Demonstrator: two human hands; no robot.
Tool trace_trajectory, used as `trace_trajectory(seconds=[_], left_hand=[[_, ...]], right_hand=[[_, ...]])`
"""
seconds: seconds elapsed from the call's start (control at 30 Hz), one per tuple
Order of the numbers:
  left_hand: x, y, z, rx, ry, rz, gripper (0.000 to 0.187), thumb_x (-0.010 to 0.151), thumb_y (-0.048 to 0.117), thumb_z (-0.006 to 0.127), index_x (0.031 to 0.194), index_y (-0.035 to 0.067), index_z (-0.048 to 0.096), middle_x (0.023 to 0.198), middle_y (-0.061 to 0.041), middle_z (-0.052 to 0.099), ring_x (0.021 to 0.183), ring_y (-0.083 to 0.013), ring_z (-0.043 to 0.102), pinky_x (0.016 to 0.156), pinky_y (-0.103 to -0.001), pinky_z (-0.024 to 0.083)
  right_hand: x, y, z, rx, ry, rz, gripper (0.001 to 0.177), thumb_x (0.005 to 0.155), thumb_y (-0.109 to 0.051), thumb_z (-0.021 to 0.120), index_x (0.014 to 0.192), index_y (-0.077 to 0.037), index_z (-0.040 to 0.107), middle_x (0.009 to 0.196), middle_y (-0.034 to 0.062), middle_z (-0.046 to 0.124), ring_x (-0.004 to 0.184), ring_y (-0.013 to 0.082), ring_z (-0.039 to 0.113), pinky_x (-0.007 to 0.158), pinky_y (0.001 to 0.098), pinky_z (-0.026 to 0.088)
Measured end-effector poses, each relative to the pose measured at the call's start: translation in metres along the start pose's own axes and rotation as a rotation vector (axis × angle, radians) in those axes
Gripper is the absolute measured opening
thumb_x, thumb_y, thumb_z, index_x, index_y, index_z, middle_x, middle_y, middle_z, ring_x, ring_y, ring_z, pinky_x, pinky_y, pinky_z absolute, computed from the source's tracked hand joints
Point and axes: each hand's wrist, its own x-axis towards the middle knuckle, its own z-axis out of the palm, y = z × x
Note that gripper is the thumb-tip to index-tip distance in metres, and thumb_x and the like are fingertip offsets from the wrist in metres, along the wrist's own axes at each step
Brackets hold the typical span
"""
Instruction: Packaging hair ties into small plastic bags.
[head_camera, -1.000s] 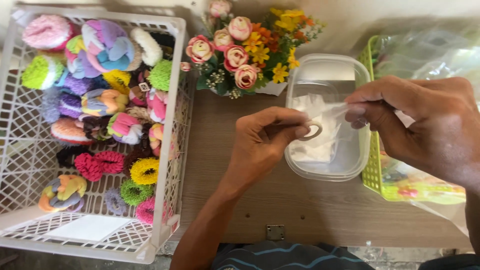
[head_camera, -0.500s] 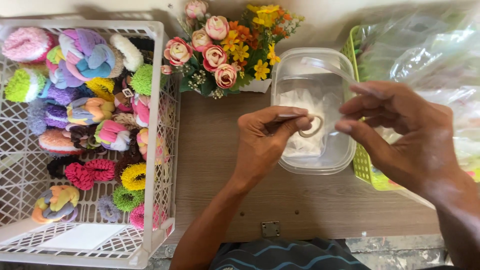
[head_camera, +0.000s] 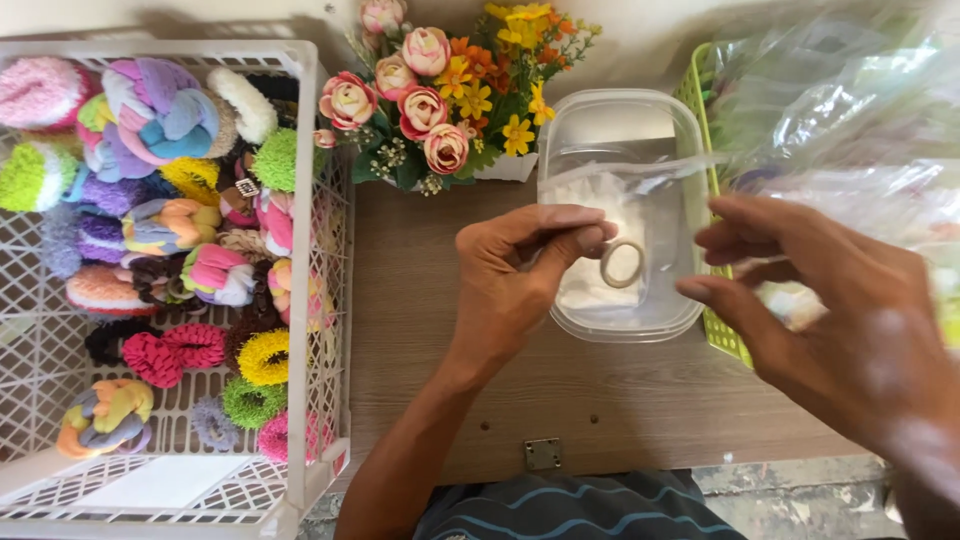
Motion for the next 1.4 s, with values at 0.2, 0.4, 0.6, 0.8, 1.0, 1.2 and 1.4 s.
trace_trajectory(seconds=[0.2,0.4,0.6,0.8,1.0,1.2,1.4], left_hand=[[-0.001,-0.007,0.009,-0.06,-0.064,0.003,0.014,0.097,-0.003,0.072,0.111,-0.004,0.076,0.103,-0.013,0.079,0.096,-0.0157,0.075,0.089,-0.029,0.063],[0.001,-0.014,-0.007,-0.05,-0.084,-0.027,0.021,0.092,-0.006,0.073,0.112,-0.003,0.072,0.106,-0.012,0.077,0.1,-0.0145,0.075,0.093,-0.028,0.063],[0.009,-0.017,-0.013,-0.095,-0.052,0.013,0.016,0.091,-0.009,0.074,0.107,-0.005,0.074,0.101,-0.013,0.078,0.094,-0.0148,0.075,0.088,-0.028,0.063],[0.017,-0.001,-0.007,-0.016,-0.034,0.023,0.012,0.09,-0.011,0.076,0.1,-0.006,0.074,0.094,-0.01,0.077,0.088,-0.0132,0.074,0.082,-0.027,0.063],[0.02,0.01,0.022,0.067,-0.127,0.06,0.013,0.091,-0.009,0.078,0.103,-0.004,0.074,0.096,-0.007,0.077,0.09,-0.0117,0.074,0.085,-0.024,0.061],[0.006,-0.001,0.07,0.242,-0.307,0.147,0.017,0.094,0.001,0.08,0.11,0.001,0.075,0.104,-0.008,0.078,0.096,-0.0142,0.076,0.088,-0.026,0.062],[-0.018,-0.038,0.126,0.408,-0.644,0.269,0.046,0.09,0.026,0.084,0.129,0.006,0.068,0.124,-0.012,0.073,0.11,-0.022,0.073,0.096,-0.034,0.063]], right_hand=[[-0.004,0.017,0.032,0.22,0.026,0.091,0.027,0.093,-0.009,0.077,0.116,0.002,0.069,0.098,0.0129,0.077,0.087,0.0186,0.078,0.076,0.0292,0.065],[0.006,0.019,0.039,0.287,-0.041,0.204,0.015,0.094,-0.008,0.074,0.106,0.001,0.073,0.093,0.0102,0.078,0.083,0.0143,0.077,0.073,0.0284,0.064],[0.013,0.025,0.042,0.439,-0.046,0.25,0.017,0.094,-0.008,0.074,0.109,0.0,0.074,0.096,0.0108,0.078,0.088,0.0141,0.075,0.079,0.0287,0.063],[0.024,0.023,0.025,0.387,-0.049,0.143,0.015,0.093,-0.009,0.076,0.107,-0.003,0.077,0.092,0.0086,0.078,0.083,0.0123,0.076,0.072,0.0256,0.065],[0.005,0.047,-0.015,0.25,-0.001,-0.01,0.009,0.096,-0.009,0.077,0.105,-0.006,0.077,0.09,0.0088,0.078,0.077,0.0142,0.075,0.065,0.0276,0.057],[-0.049,0.068,-0.073,0.102,0.031,0.025,0.007,0.098,-0.004,0.07,0.104,-0.002,0.072,0.093,0.0145,0.075,0.084,0.0185,0.077,0.072,0.0307,0.064],[-0.159,0.158,-0.079,0.067,0.197,0.225,0.008,0.111,-0.007,0.063,0.117,0.0,0.065,0.102,0.0177,0.072,0.096,0.0226,0.074,0.087,0.036,0.063]])
